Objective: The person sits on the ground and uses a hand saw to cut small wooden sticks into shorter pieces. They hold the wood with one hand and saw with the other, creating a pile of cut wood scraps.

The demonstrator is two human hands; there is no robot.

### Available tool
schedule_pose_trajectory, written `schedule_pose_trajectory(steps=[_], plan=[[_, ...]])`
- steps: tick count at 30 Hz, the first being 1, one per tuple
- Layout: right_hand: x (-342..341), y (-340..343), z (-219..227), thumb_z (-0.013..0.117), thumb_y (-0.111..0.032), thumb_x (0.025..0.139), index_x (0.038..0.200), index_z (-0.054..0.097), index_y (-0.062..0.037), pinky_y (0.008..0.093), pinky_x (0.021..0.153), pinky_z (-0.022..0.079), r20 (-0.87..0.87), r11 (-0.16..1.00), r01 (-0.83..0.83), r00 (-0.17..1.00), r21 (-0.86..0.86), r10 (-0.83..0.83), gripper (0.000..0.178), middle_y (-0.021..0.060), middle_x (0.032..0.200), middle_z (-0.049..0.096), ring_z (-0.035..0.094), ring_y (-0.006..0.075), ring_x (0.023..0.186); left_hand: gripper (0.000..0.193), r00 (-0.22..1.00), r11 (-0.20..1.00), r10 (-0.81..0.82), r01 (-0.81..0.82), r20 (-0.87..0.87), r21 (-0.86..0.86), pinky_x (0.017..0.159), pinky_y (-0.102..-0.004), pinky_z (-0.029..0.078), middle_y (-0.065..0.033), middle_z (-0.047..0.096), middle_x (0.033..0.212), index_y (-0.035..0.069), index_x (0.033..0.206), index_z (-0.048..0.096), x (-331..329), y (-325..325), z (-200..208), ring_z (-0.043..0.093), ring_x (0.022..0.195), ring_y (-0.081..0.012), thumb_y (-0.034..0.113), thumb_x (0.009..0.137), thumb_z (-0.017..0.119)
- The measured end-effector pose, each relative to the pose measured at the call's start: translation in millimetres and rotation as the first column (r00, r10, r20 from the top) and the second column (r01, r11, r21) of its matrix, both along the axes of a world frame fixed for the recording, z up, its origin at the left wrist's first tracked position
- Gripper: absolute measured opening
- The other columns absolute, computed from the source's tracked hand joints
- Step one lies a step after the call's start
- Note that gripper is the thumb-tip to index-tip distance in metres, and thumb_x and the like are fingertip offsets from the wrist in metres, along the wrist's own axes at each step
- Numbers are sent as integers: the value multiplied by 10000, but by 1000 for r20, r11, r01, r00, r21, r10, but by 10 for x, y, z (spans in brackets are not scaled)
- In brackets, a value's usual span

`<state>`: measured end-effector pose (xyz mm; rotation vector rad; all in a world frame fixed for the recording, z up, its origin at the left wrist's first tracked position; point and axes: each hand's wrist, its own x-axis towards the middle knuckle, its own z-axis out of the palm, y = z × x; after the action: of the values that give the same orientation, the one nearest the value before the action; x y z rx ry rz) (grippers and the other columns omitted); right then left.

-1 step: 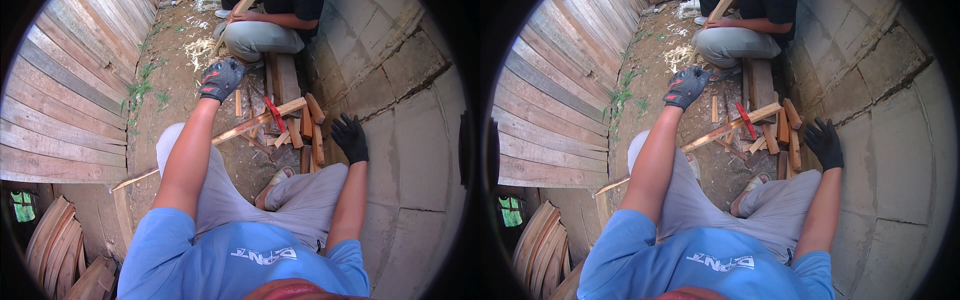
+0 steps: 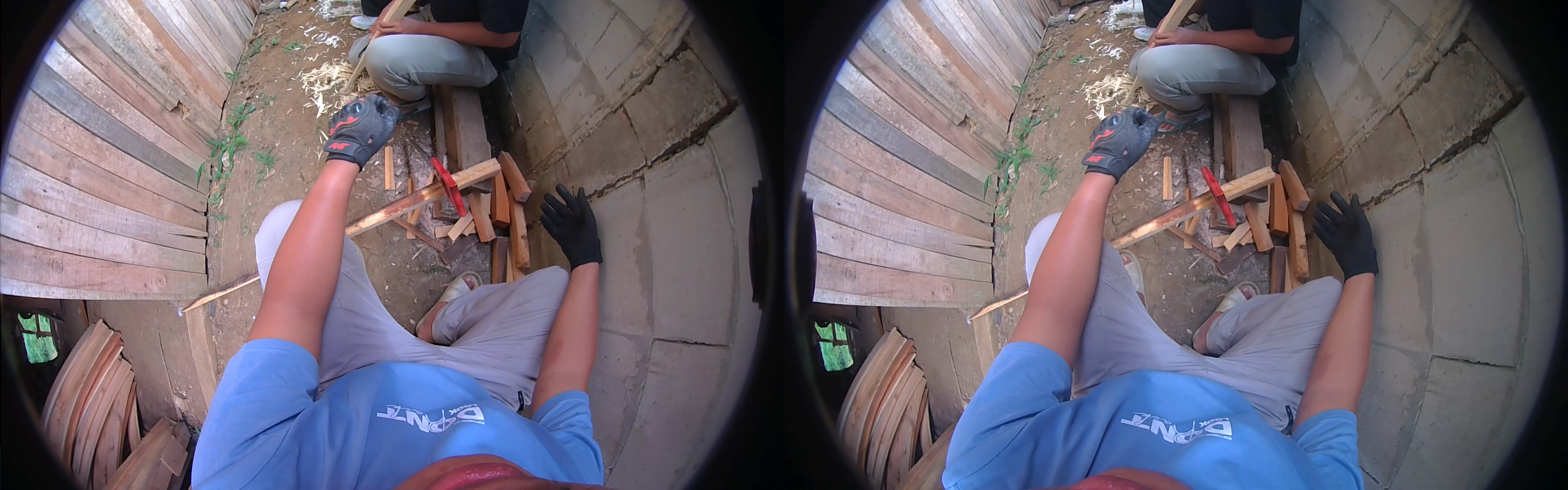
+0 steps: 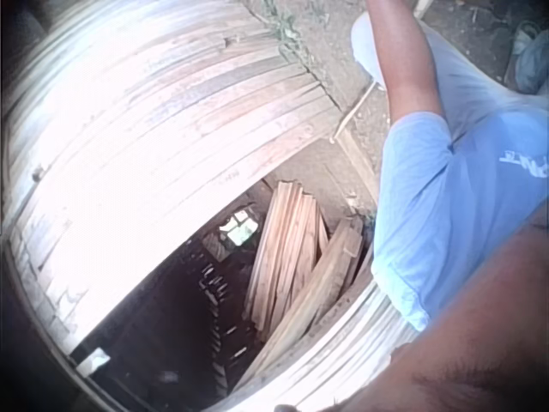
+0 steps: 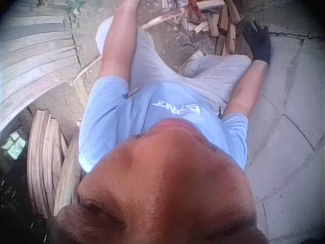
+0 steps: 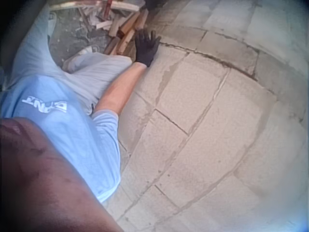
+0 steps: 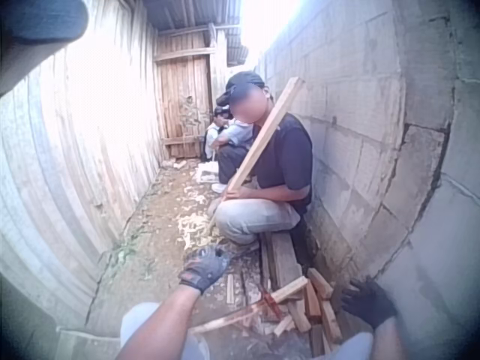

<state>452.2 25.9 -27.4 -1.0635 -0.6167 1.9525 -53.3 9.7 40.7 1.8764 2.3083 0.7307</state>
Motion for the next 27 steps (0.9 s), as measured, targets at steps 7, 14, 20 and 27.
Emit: schedule_pose_trajectory(steps=[7,14,20,27], plan=[[-9,-5,-2,547,-599,1084,1642,429,-136,516,1241,358,18,1000,-9,1000,1,9,735,241,1661,407,435,379,1498,442,1000,999,6,-7,-7,-35,895,-530,571,-177,787,1043,127,1080,782,-2,4,-25,744,1018,-413,525,991,609],[-8,-1,-12,530,-598,1093,1659,391,-131,519,1244,350,34,1000,-16,999,-1,16,747,245,1666,397,419,390,1508,470,1000,997,1,0,8,-81,918,-521,578,-196,788,1066,121,1075,799,4,7,-23,747,1027,-415,545,974,625],[-46,-12,6,538,-614,1086,1658,388,-124,516,1240,357,75,1000,-16,997,0,16,768,248,1664,393,421,386,1506,475,1000,996,-17,17,7,-83,916,-523,582,-207,786,1066,117,1068,808,11,5,-9,747,1017,-423,545,967,629],[-21,-4,-17,566,-631,1066,1664,377,-127,514,1235,366,91,999,-37,995,9,36,804,248,1655,401,438,381,1489,489,1000,995,-14,15,10,-100,905,-530,585,-215,783,1061,112,1074,808,29,-2,20,747,1013,-426,551,966,623]])
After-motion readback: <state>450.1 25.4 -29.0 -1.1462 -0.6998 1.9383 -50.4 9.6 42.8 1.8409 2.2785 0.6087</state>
